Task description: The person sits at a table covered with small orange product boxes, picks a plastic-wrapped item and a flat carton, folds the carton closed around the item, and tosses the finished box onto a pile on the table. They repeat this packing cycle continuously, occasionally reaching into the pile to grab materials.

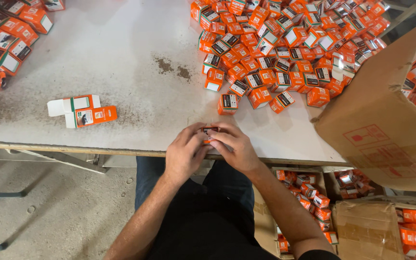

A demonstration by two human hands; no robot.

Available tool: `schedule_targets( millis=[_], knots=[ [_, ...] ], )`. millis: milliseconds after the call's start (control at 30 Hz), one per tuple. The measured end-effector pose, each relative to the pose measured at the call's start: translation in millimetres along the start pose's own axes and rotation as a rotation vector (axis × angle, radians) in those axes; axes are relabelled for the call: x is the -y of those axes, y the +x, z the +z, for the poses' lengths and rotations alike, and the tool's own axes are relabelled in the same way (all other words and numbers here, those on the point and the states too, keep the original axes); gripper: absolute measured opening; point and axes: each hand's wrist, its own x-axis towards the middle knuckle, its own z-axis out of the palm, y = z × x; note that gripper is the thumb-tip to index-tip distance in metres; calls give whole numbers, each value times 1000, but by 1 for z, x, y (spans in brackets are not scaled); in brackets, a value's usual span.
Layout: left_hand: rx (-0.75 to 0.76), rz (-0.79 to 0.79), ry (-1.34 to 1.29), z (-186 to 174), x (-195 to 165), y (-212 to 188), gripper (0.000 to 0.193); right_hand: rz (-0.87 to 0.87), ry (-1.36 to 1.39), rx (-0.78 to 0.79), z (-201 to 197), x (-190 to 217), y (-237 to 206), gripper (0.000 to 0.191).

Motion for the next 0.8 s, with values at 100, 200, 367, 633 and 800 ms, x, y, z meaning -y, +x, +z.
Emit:
schedule_targets(
  millis=[100, 200, 367, 633, 800],
  knots=[
    [-3, 138, 111, -3, -3, 0, 36, -198, -293, 48, -5, 7, -3, 41],
    [74, 253, 215, -9, -9, 3, 33, -248, -480, 60, -8, 12, -6, 46],
    [257, 318, 236, -44, 7, 32, 45, -100, -430, 173, -27, -6, -6, 42],
    [-295, -6, 402, -187, 182, 147, 73, 205, -816, -413, -87, -32, -31, 45],
    [-474, -209, 431, -251, 287, 214, 96, 193, -708, -471, -18, -70, -81, 40]
  ],
)
